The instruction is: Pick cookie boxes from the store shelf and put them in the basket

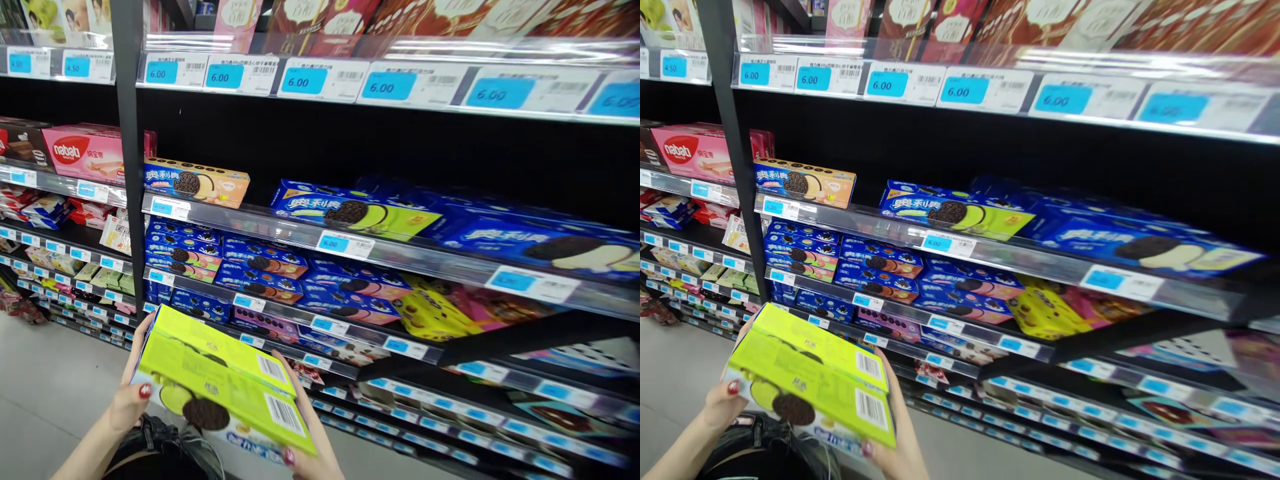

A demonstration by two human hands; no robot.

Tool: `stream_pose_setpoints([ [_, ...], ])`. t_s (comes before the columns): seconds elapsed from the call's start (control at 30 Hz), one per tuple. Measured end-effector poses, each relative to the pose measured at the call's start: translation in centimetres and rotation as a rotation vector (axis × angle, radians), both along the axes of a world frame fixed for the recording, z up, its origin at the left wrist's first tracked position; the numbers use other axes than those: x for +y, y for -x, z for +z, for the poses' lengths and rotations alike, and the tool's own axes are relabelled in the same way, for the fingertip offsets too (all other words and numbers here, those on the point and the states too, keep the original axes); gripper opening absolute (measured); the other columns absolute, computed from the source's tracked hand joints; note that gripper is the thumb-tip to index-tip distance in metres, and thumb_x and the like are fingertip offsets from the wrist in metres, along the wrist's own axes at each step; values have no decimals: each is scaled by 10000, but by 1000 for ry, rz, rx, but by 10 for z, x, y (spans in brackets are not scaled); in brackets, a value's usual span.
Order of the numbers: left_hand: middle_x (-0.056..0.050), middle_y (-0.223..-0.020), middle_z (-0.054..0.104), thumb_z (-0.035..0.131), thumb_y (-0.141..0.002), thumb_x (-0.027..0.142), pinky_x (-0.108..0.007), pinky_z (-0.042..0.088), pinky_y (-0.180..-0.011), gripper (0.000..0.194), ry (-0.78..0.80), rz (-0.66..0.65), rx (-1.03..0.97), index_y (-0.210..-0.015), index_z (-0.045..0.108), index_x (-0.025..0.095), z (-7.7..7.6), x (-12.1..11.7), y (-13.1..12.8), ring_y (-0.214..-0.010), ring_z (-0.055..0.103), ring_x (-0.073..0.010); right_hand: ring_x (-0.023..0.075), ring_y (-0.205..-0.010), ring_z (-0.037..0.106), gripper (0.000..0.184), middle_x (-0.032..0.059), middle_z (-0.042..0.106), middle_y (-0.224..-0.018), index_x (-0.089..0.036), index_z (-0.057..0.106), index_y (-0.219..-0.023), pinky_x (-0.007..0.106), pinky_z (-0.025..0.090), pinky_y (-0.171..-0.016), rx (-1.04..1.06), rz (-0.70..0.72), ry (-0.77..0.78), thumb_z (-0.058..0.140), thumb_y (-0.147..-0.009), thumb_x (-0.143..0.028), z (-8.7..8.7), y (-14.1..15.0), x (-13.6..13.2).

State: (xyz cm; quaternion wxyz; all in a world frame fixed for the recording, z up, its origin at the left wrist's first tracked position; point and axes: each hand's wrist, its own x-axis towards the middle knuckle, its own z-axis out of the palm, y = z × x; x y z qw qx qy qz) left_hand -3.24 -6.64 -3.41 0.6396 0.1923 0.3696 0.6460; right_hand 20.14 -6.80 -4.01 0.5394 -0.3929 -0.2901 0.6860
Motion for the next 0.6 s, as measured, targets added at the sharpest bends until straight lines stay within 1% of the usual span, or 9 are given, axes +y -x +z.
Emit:
stream_pose_setpoints([
  [0.07,-77,-1208,620,770,-567,353,-453,408,-970,871,78,7,-34,-1346,384,308,-11,5,2,-1185,500,-364,349,-1191,513,1095,82,535,-1342,-317,305,-1413,423,451,-942,94,11,131,871,-477,-378,-12,1,6],
  [0.13,-70,-1135,652,721,-647,288,-431,411,-962,807,145,29,-57,-1362,349,285,-21,9,2,-1169,519,-323,324,-1124,575,1082,83,620,-1240,-313,252,-1433,424,462,-926,166,24,245,853,-533,-325,-24,2,10],
  [0.17,-68,-1111,660,701,-676,272,-423,413,-956,780,165,41,-59,-1367,339,272,-25,11,2,-1157,529,-309,317,-1090,600,1087,85,653,-1189,-301,227,-1442,425,466,-920,187,25,277,848,-549,-310,-30,3,11],
  [0.27,-68,-1090,663,667,-728,260,-415,431,-917,717,191,54,-43,-1366,340,257,-32,12,2,-1093,567,-289,314,-1024,637,1107,95,691,-1112,-254,207,-1452,434,475,-903,210,19,307,850,-552,-302,-42,6,11],
  [0.4,-65,-1081,667,654,-747,251,-392,450,-882,674,203,46,-50,-1355,363,252,-34,11,3,-1052,585,-271,322,-990,651,1117,112,688,-1115,-228,243,-1442,441,485,-885,207,1,336,868,-519,-306,-53,6,10],
  [0.5,-57,-1071,678,655,-748,244,-360,462,-869,652,201,46,-67,-1342,385,239,-32,11,2,-1047,591,-255,317,-973,658,1065,107,698,-1090,-237,298,-1421,440,495,-866,214,-20,335,865,-523,-307,-56,7,10],
  [0.6,-51,-1058,687,649,-752,230,-345,473,-857,642,196,52,-71,-1338,388,237,-29,11,0,-1029,603,-243,311,-961,664,971,103,698,-1087,-240,353,-1395,441,501,-848,225,-44,316,842,-557,-291,-52,10,9],
])
